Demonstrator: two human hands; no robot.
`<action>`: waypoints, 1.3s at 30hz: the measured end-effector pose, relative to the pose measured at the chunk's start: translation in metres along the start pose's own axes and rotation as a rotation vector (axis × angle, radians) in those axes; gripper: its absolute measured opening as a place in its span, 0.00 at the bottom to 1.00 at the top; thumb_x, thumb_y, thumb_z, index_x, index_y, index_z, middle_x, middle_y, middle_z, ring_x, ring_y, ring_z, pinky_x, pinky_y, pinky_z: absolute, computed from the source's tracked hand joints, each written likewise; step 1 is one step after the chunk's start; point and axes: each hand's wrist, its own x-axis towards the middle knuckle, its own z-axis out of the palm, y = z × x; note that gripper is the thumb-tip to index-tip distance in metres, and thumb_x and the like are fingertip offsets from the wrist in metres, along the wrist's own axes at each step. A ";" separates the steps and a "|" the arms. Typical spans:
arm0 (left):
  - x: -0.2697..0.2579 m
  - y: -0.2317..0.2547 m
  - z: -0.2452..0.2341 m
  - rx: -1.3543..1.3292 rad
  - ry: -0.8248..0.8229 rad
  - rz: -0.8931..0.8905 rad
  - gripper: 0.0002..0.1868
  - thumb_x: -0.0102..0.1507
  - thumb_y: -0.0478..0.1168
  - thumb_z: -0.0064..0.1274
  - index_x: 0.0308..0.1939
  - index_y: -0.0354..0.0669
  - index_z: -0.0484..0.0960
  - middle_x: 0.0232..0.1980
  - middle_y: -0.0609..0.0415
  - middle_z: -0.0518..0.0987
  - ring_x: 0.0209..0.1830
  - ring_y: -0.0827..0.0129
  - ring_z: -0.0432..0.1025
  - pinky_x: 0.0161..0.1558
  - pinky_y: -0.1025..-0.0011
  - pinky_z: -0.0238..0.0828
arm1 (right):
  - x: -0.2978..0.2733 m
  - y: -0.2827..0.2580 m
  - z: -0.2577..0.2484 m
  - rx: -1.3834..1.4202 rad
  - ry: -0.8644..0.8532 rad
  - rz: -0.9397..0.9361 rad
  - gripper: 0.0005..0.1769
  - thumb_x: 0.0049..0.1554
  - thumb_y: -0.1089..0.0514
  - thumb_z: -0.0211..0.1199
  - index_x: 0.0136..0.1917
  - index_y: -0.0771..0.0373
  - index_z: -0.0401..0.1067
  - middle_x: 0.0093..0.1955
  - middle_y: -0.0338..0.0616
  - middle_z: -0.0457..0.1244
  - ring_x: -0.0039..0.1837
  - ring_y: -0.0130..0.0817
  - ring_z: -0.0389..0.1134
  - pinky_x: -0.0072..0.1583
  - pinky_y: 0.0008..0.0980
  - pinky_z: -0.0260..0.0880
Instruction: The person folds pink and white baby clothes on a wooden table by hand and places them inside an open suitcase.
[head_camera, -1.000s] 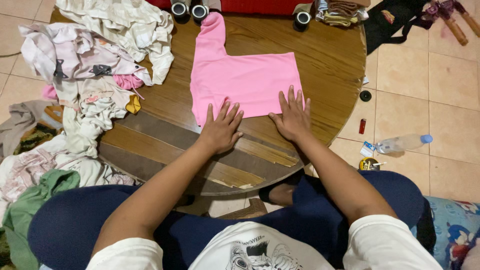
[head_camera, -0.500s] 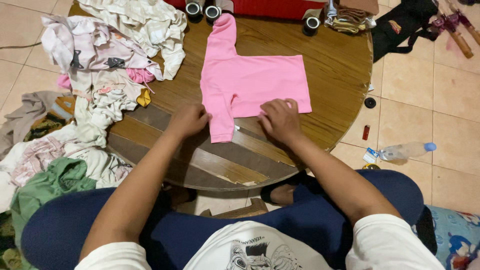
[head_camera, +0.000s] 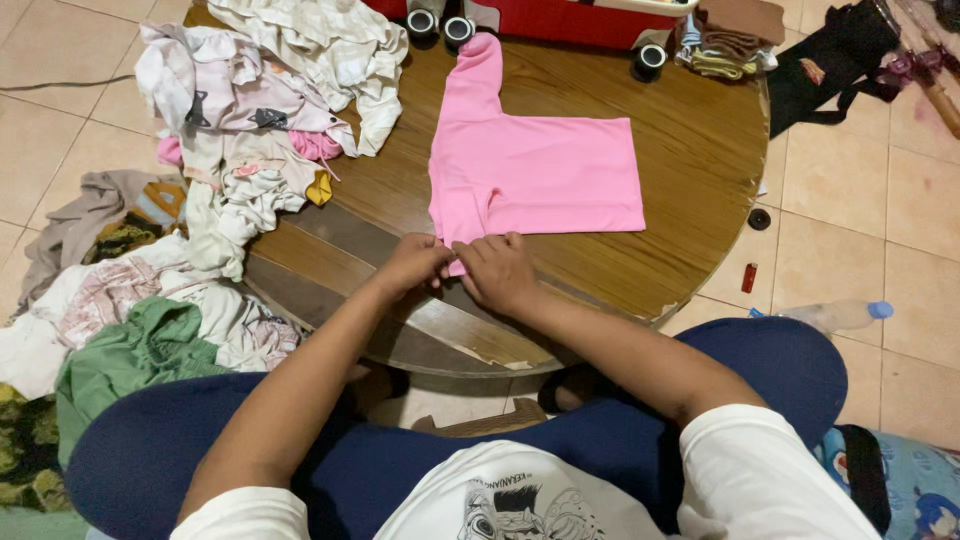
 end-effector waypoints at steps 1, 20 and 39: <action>0.000 0.004 -0.003 -0.031 -0.003 -0.010 0.08 0.64 0.40 0.55 0.32 0.42 0.80 0.25 0.56 0.80 0.19 0.74 0.70 0.21 0.75 0.62 | 0.003 0.005 0.002 -0.002 0.008 0.013 0.22 0.53 0.53 0.68 0.60 0.58 0.74 0.45 0.40 0.66 0.51 0.38 0.67 0.54 0.45 0.56; -0.029 0.065 -0.001 0.835 0.475 0.501 0.19 0.50 0.49 0.71 0.33 0.40 0.83 0.37 0.45 0.79 0.41 0.50 0.75 0.40 0.54 0.70 | 0.110 0.124 -0.032 0.164 0.160 0.520 0.11 0.56 0.58 0.63 0.52 0.55 0.81 0.47 0.49 0.69 0.51 0.50 0.70 0.50 0.47 0.69; 0.006 0.049 -0.018 0.762 0.331 0.287 0.15 0.54 0.51 0.65 0.34 0.44 0.84 0.40 0.47 0.82 0.43 0.54 0.77 0.44 0.58 0.73 | 0.101 0.172 -0.008 0.553 0.263 0.803 0.08 0.63 0.63 0.55 0.51 0.65 0.75 0.42 0.50 0.70 0.36 0.35 0.74 0.37 0.33 0.74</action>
